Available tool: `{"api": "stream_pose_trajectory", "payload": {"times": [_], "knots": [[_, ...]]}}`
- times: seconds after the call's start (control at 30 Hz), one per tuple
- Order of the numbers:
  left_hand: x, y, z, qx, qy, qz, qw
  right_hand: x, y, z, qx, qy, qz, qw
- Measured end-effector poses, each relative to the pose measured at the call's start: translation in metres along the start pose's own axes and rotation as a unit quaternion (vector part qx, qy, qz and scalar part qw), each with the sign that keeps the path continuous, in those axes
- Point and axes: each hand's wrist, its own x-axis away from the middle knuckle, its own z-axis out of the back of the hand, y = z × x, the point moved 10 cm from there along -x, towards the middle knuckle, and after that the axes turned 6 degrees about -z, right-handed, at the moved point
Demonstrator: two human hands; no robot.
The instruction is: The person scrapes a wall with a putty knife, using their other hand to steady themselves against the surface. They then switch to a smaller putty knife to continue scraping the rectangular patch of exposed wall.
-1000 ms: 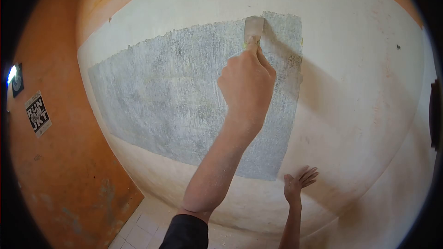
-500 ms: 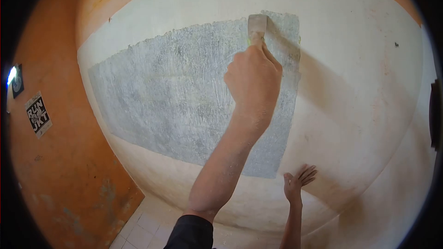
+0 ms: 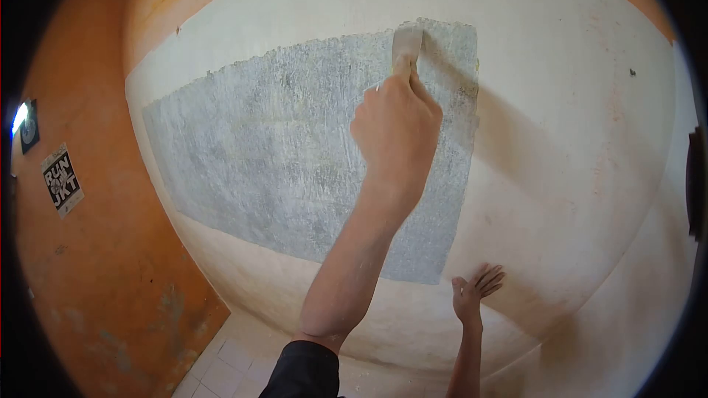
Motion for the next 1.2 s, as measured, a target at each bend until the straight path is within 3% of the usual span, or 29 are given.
{"api": "stream_pose_trajectory", "payload": {"times": [0.23,0.47,0.53,0.93,1.2], "knots": [[-0.010,-0.001,0.003,0.016,-0.007,-0.005,1.000,-0.004,-0.005,0.005,0.021,0.042,0.022,0.999],[-0.004,-0.003,-0.003,-0.013,0.025,-0.017,0.999,0.000,-0.004,0.003,0.013,-0.007,-0.017,1.000],[0.005,0.002,-0.006,-0.031,-0.019,-0.020,0.999,-0.005,-0.006,0.007,0.010,0.033,0.011,0.999],[-0.007,0.019,-0.011,-0.006,-0.004,-0.003,1.000,-0.004,-0.001,0.003,0.003,0.023,0.003,1.000],[0.003,-0.008,0.000,0.045,-0.011,0.017,0.999,-0.002,-0.002,0.005,-0.002,0.025,0.015,1.000]]}}
